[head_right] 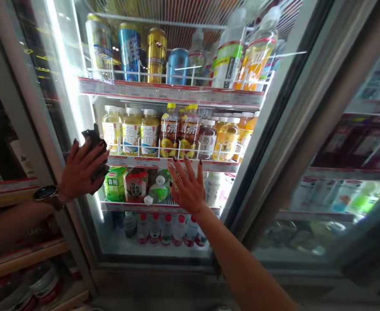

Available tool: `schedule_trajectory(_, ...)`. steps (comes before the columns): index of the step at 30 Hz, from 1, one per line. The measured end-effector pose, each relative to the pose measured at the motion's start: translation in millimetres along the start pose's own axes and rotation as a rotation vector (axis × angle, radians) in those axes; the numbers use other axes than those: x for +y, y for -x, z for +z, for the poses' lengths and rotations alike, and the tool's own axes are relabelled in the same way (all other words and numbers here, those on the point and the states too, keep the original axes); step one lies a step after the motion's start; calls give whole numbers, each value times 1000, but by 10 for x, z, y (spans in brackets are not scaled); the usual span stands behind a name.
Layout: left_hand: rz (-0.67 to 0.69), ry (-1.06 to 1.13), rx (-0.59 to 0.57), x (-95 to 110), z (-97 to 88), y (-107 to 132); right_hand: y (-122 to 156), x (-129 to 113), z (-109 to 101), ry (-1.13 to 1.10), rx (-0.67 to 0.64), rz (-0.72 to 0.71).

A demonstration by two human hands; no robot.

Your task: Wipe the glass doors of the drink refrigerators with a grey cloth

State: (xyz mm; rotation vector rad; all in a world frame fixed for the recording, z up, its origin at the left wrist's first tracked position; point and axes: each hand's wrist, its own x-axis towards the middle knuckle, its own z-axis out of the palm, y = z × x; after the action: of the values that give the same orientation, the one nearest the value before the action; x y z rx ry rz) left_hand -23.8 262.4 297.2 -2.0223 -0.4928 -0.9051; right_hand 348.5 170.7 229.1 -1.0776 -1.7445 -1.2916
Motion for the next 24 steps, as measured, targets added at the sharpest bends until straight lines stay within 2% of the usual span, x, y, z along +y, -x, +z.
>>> schedule_trajectory(2, 74, 23, -40, 229, 146, 332, 5, 11, 11, 1, -5, 1)
schedule_trajectory(5, 453, 102, -167, 488, 296, 808, 8, 7, 23, -4, -22, 4)
schedule_trajectory(7, 679, 142, -219, 525, 303, 861, -5, -13, 10, -16, -37, 15)
schedule_trajectory(8, 726, 148, -236, 503, 277, 769, -17, -23, -9, -24, -49, 16)
schedule_trajectory(10, 661, 132, -233, 415, 183, 367, -43, -22, -77, -42, -78, 8)
schedule_trajectory(12, 463, 105, -171, 334, 74, -209, -53, 35, -171, -60, -113, -26)
schedule_trajectory(14, 234, 80, -60, 332, 9, -746, -25, 166, -258, -59, -138, -38)
schedule_trajectory(16, 121, 72, 12, 448, 35, -1063, 48, 351, -301, -27, -120, -11)
schedule_trajectory(17, 123, 70, 15, 549, 84, -1110, 96, 446, -301, -6, -100, 4)
schedule_trajectory(19, 220, 61, -41, 808, 235, -1001, 196, 604, -268, 32, -59, 14)
schedule_trajectory(22, 484, 47, -154, 1199, 473, -565, 292, 702, -203, 52, -53, 2)
schedule_trajectory(24, 651, 44, -192, 1355, 567, -315, 301, 688, -192, 56, -60, 5)
